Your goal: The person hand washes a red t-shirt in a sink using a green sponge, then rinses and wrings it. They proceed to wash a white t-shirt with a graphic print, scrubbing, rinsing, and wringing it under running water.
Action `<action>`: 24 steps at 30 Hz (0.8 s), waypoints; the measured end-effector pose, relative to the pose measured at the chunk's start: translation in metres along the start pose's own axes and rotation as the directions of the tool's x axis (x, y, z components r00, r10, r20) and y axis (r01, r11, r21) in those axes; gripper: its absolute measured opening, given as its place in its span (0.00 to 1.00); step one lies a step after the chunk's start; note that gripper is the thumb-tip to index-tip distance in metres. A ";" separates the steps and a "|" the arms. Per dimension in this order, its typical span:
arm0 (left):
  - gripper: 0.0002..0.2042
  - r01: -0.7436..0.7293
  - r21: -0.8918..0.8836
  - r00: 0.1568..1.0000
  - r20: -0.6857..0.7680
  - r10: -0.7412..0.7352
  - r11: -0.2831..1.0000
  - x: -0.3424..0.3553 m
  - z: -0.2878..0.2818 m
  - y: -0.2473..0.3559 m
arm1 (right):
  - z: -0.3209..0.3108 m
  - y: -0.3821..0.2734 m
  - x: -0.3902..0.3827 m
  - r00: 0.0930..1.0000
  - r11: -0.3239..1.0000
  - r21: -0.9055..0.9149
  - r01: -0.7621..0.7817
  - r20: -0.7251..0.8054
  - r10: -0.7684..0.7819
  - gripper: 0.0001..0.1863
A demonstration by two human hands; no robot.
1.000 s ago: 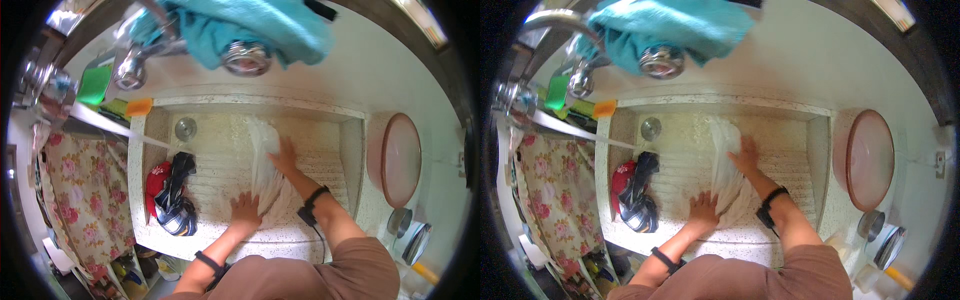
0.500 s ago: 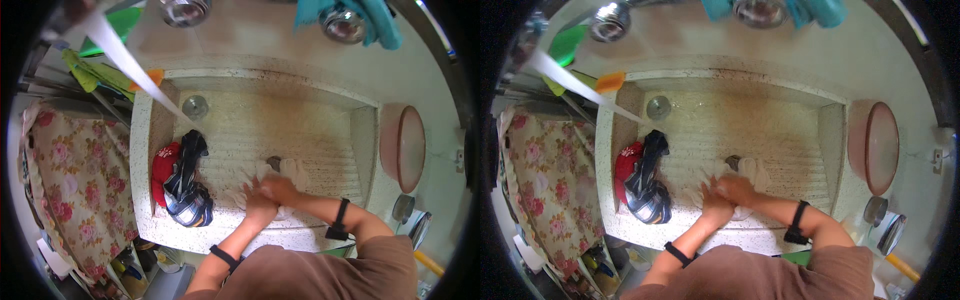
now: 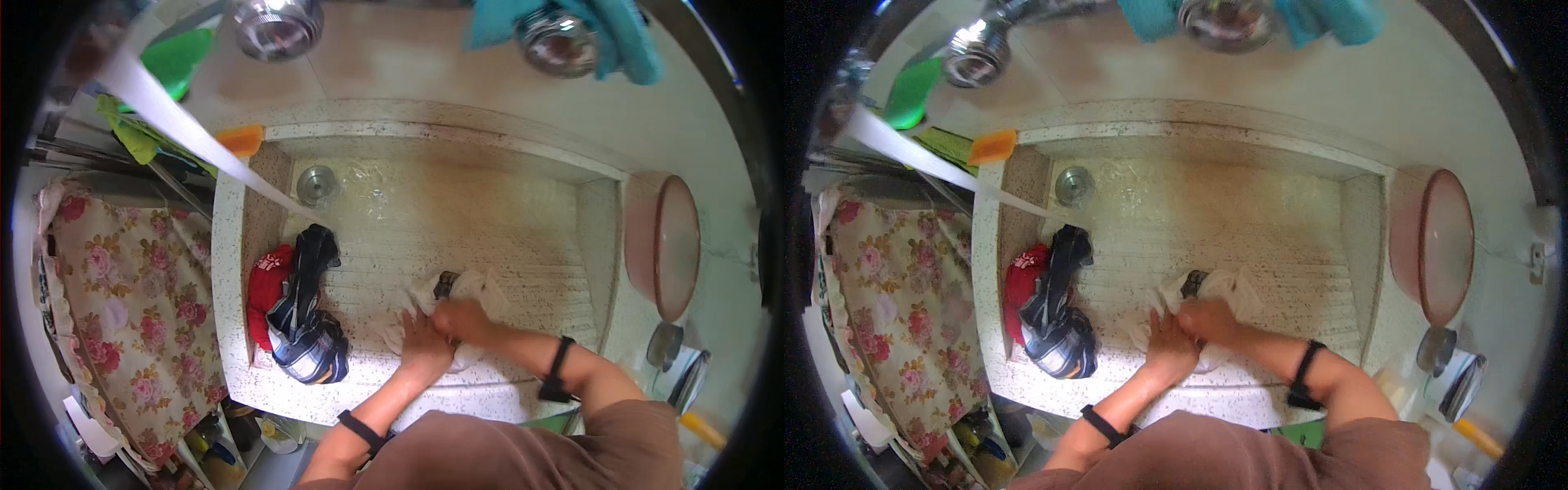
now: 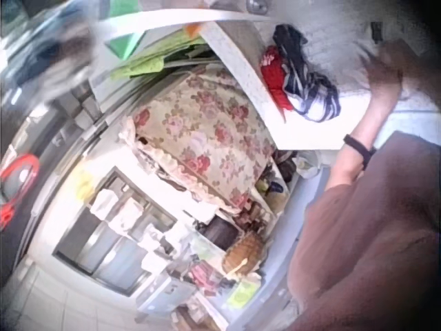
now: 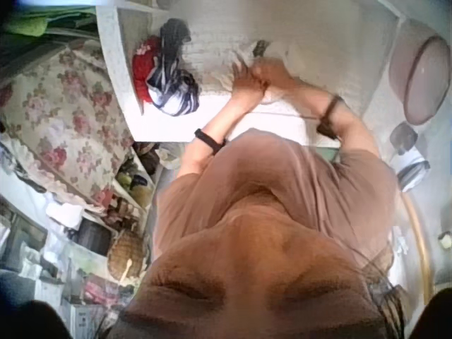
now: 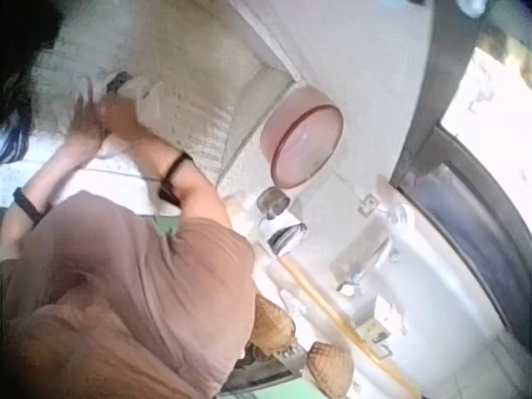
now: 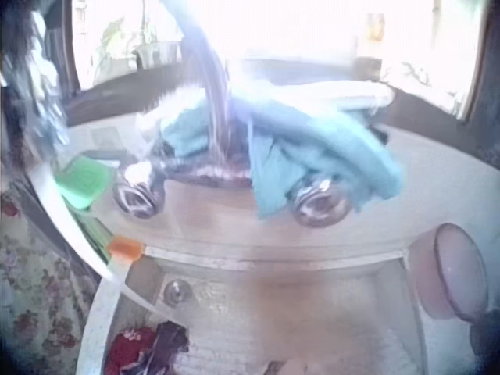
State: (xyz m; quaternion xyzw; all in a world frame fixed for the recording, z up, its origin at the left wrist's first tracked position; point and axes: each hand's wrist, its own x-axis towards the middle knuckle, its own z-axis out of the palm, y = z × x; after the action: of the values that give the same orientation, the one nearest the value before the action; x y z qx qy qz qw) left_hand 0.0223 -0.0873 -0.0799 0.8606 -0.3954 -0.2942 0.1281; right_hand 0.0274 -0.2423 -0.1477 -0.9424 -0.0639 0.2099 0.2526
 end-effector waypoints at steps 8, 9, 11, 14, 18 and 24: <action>0.31 -0.053 0.065 0.994 -0.095 0.059 0.996 -0.003 -0.013 -0.002 | -0.054 0.024 0.106 0.938 0.996 0.026 -0.089 -0.335 0.092 0.16; 0.31 -0.048 0.022 0.995 -0.085 0.050 0.999 -0.002 -0.016 -0.002 | -0.063 0.009 0.087 0.950 0.994 0.100 -0.039 -0.304 0.068 0.17; 0.31 -0.069 0.030 0.994 0.086 0.067 0.997 0.001 -0.020 -0.003 | -0.077 -0.025 0.035 0.997 0.986 0.164 -0.022 -0.066 0.033 0.18; 0.32 0.005 -0.018 0.966 0.259 0.000 1.000 0.006 -0.017 -0.002 | -0.064 -0.035 0.011 0.987 0.986 0.155 -0.066 0.152 0.042 0.17; 0.33 -0.044 0.174 0.999 0.008 0.043 0.984 0.004 -0.007 -0.004 | -0.010 0.041 0.098 0.901 0.984 0.125 0.125 -0.430 -0.060 0.15; 0.42 0.230 0.051 0.973 -0.008 -0.230 0.972 -0.005 -0.039 -0.038 | -0.086 0.116 0.123 0.837 0.958 0.190 -0.216 -0.469 0.282 0.12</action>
State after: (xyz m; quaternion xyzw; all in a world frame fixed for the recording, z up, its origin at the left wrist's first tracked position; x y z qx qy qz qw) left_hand 0.0661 -0.0594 -0.0644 0.9040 -0.3005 -0.2957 0.0714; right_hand 0.1770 -0.3535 -0.1829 -0.9464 0.1392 -0.0015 0.2915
